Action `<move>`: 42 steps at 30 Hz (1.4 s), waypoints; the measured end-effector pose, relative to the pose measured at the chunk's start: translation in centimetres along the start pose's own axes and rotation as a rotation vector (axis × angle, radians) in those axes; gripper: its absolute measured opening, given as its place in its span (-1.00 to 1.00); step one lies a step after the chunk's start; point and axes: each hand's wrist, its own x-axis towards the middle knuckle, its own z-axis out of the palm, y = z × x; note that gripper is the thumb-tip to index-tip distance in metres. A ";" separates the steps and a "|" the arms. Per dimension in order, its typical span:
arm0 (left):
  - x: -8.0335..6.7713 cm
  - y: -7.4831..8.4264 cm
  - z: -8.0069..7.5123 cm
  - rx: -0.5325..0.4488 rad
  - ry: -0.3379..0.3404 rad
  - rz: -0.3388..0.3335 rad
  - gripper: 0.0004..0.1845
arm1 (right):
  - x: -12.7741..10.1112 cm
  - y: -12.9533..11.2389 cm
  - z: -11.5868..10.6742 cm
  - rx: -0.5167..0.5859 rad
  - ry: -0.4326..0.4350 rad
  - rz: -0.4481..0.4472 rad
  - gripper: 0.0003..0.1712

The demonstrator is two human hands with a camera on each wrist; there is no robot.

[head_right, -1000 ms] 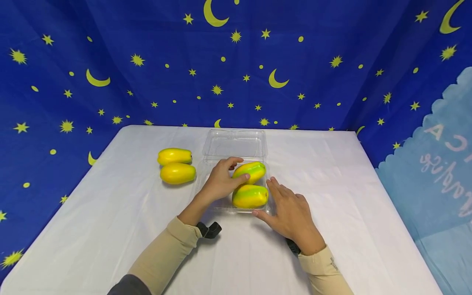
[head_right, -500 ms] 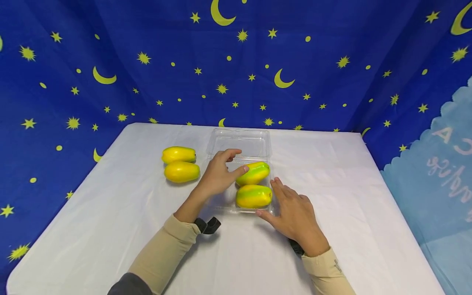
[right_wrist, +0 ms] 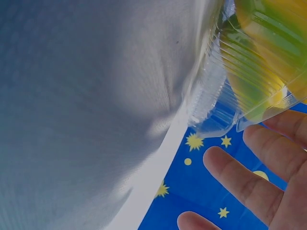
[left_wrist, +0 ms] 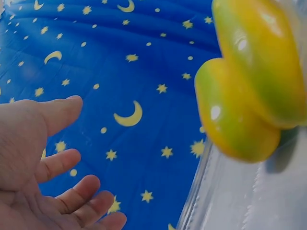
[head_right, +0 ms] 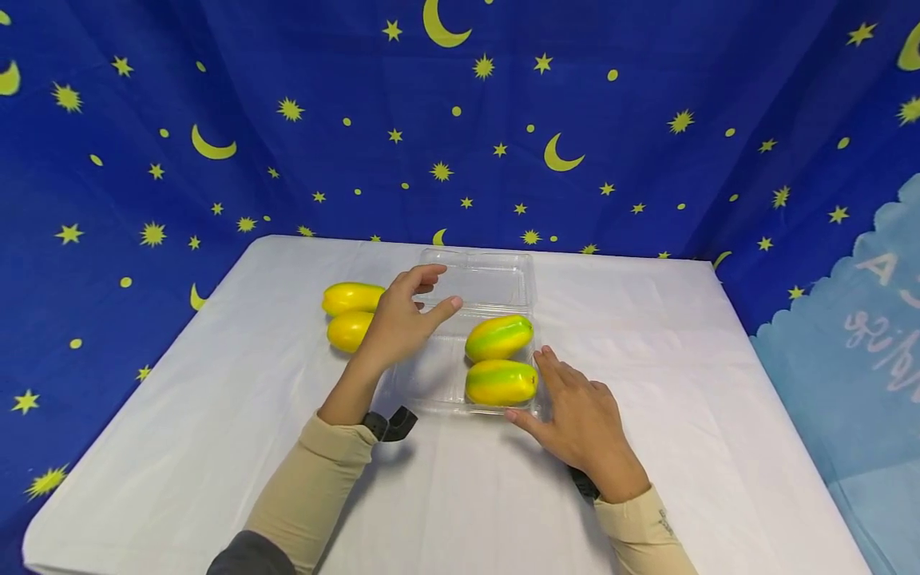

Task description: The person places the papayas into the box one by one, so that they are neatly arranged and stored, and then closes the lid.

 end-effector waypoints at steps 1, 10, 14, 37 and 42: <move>0.1 -0.1 -0.2 -0.004 0.006 0.003 -0.36 | 0.0 0.0 0.0 -0.001 0.001 0.000 0.17; -0.2 -1.4 -2.5 -0.082 0.079 0.023 -0.40 | -0.3 0.2 0.1 0.008 0.016 -0.012 0.16; -0.4 -2.3 -3.4 -0.082 0.143 0.012 -0.43 | -0.2 0.3 0.1 -0.002 0.019 -0.013 0.17; -3.1 -9.5 -6.5 0.064 0.293 -0.036 -0.44 | 0.0 0.0 0.2 0.010 0.021 -0.028 0.15; -3.6 -10.5 -6.5 0.050 0.310 -0.025 -0.43 | 0.1 0.2 -0.2 -0.003 0.009 -0.019 0.17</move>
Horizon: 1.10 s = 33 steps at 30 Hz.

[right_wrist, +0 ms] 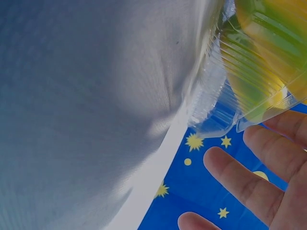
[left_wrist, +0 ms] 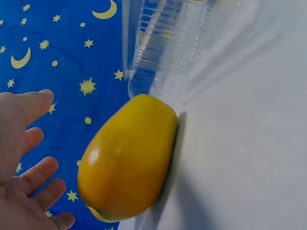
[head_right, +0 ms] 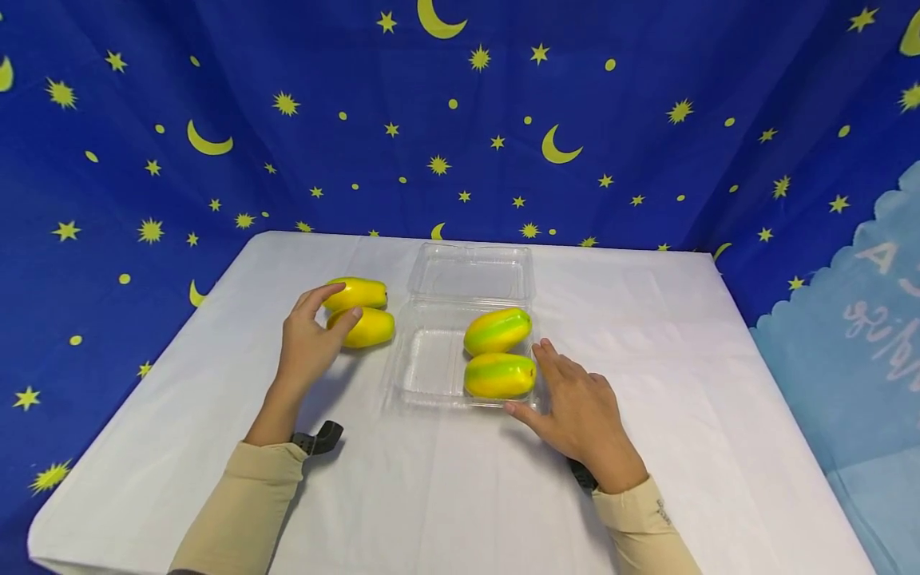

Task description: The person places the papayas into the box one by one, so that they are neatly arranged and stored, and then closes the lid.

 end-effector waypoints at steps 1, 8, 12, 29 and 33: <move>0.0 -0.1 0.0 -0.003 -0.002 -0.007 -0.43 | 0.0 0.1 0.0 -0.001 -0.005 0.002 0.18; -0.2 -0.8 0.3 -0.008 -0.008 -0.071 -0.42 | 0.1 0.1 -0.2 -0.003 0.003 -0.011 0.16; -0.1 -1.3 0.5 -0.012 -0.022 -0.096 -0.41 | 0.1 0.1 -0.3 0.003 0.002 0.002 0.16; -0.5 -1.4 0.7 0.037 -0.034 -0.049 -0.45 | 0.2 -0.2 -0.2 0.018 -0.017 0.011 0.18; -0.6 -1.6 1.0 0.029 -0.060 -0.054 -0.45 | 0.2 -0.1 -0.1 0.021 -0.023 0.015 0.18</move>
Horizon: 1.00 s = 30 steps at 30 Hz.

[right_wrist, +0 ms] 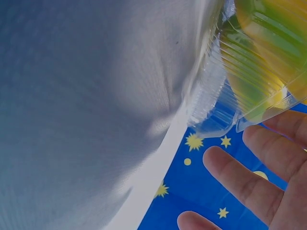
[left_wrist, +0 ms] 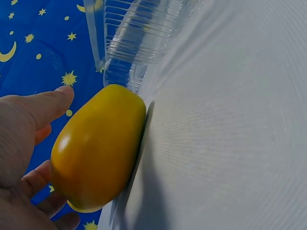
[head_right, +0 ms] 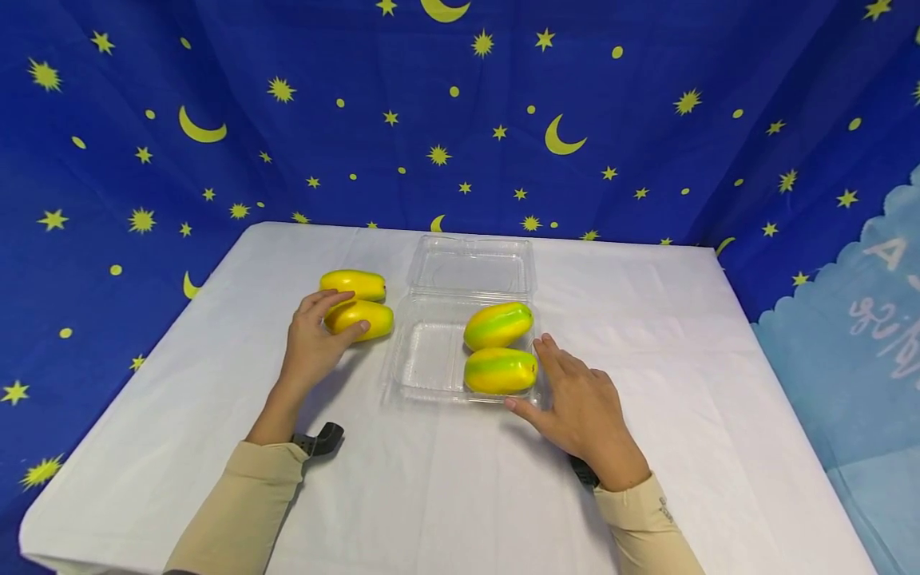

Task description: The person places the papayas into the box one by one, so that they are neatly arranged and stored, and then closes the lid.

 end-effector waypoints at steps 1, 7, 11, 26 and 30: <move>0.0 0.0 0.1 -0.001 -0.005 -0.001 -0.45 | 0.0 0.0 0.0 0.000 0.001 0.000 0.18; -0.1 -0.2 0.3 0.001 -0.010 0.002 -0.45 | 0.0 0.0 0.0 -0.004 0.012 -0.009 0.17; -0.1 -0.3 0.3 0.009 -0.018 -0.003 -0.44 | 0.1 0.0 0.0 -0.004 0.013 -0.013 0.17; 0.0 -1.0 0.6 -0.008 -0.045 -0.031 -0.45 | 0.0 0.0 0.1 -0.009 0.018 -0.020 0.17; 0.0 -1.0 0.7 0.000 -0.047 -0.031 -0.45 | 0.0 0.1 0.1 -0.012 0.021 -0.018 0.18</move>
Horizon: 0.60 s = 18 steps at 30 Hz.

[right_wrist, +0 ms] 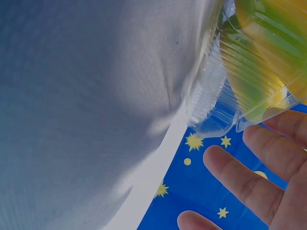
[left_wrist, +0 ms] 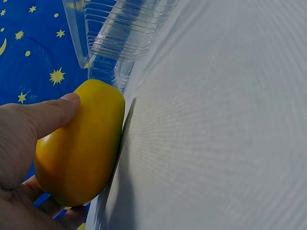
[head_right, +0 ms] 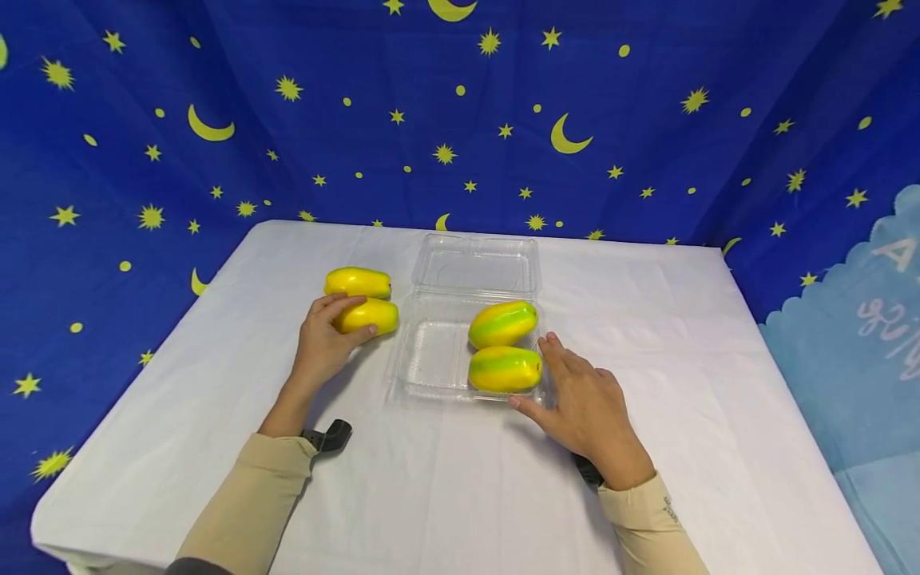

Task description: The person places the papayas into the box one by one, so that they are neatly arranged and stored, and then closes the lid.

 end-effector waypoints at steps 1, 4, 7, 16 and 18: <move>0.0 0.0 0.0 0.002 -0.001 0.000 -0.45 | 0.0 0.0 0.0 -0.001 0.001 0.000 0.17; 0.1 0.0 0.1 0.010 -0.002 -0.006 -0.45 | 0.0 0.1 -0.1 -0.002 0.004 0.000 0.17; 0.1 0.0 0.1 0.017 0.001 -0.009 -0.45 | 0.0 0.0 -0.1 0.001 0.005 -0.001 0.17; 0.0 0.1 -0.2 0.034 -0.007 -0.027 -0.43 | 0.1 0.0 -0.1 0.006 -0.005 0.004 0.17; -0.1 0.2 -0.3 0.043 -0.012 -0.033 -0.42 | 0.0 -0.1 0.0 0.005 -0.008 0.005 0.17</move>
